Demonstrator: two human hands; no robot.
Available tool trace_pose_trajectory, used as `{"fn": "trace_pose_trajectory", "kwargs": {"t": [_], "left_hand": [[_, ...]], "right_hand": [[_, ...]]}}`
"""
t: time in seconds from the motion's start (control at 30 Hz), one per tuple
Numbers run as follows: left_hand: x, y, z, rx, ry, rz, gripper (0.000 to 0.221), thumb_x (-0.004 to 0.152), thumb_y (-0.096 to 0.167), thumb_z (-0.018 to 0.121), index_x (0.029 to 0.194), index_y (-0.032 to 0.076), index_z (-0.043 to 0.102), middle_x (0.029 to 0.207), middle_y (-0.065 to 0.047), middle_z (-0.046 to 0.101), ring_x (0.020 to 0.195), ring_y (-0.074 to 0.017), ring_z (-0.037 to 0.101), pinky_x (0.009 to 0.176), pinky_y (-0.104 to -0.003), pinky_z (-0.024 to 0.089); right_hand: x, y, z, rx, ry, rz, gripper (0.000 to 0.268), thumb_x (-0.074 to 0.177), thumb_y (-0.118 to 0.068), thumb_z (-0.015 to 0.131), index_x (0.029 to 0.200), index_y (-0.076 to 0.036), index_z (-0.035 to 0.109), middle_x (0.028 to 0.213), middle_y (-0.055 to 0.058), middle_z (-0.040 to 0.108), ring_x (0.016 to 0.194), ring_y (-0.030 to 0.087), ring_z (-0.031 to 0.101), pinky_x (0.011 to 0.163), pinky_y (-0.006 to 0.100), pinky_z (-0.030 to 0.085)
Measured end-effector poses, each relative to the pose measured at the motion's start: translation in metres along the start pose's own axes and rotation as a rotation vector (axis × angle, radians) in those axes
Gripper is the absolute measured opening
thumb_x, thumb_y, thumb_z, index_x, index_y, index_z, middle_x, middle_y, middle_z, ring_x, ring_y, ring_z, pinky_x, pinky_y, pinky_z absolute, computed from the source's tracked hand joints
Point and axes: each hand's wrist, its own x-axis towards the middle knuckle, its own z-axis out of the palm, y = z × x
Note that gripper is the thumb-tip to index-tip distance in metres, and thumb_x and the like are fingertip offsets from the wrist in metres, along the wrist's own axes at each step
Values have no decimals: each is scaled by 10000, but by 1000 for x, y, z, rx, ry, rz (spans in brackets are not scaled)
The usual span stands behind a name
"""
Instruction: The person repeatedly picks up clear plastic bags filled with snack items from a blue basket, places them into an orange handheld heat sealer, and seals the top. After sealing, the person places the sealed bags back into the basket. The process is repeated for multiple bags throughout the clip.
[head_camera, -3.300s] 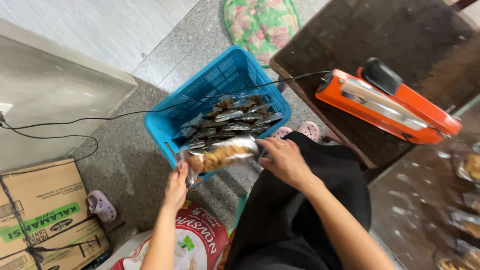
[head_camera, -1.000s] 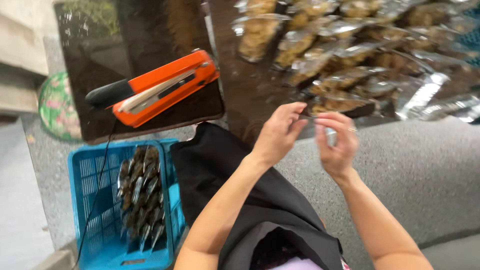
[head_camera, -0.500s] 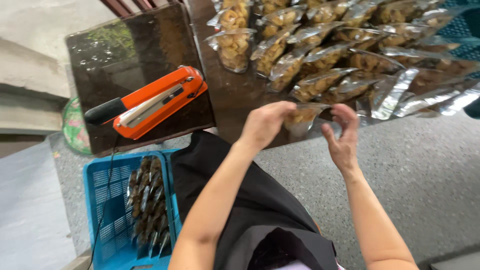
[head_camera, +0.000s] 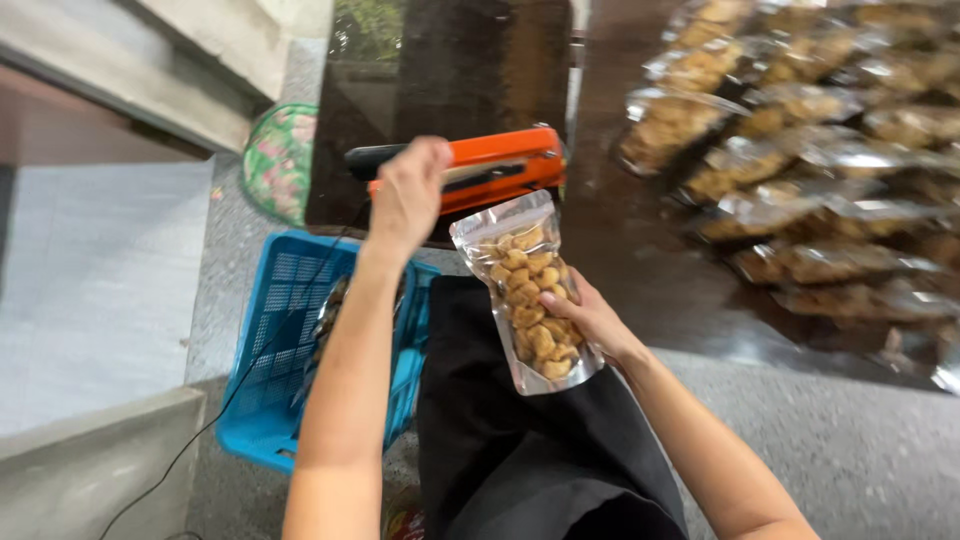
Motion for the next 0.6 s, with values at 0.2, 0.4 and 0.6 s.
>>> {"fn": "trace_pose_trajectory", "kwargs": {"t": [0.2,0.4,0.6], "left_hand": [[80,-79,-18,467,250,126,222,1039,266,603,954,78,686,895,-137,744,855,-369,691,761,-494,538],[94,-122,10,569,104,-23,289,986,391,622,916,121,695,841,-113,742,843,-361,713,734,-527,526],[89,-121,19,422,78,-88,327,1001,417,580,945,118,700,854,-124,748,852,-352,728,741,-515,536]], "right_hand": [[79,1,49,39,5,106,631,956,-347,670,1408,30,444,1215,131,673,1057,177,687,896,336,584],[126,7,76,26,69,170,626,939,-353,662,1408,-1,442,1201,144,685,1021,193,720,851,345,609],[135,10,86,29,105,145,643,935,-355,666,1426,-14,429,1219,140,686,1040,199,726,869,341,606]]}}
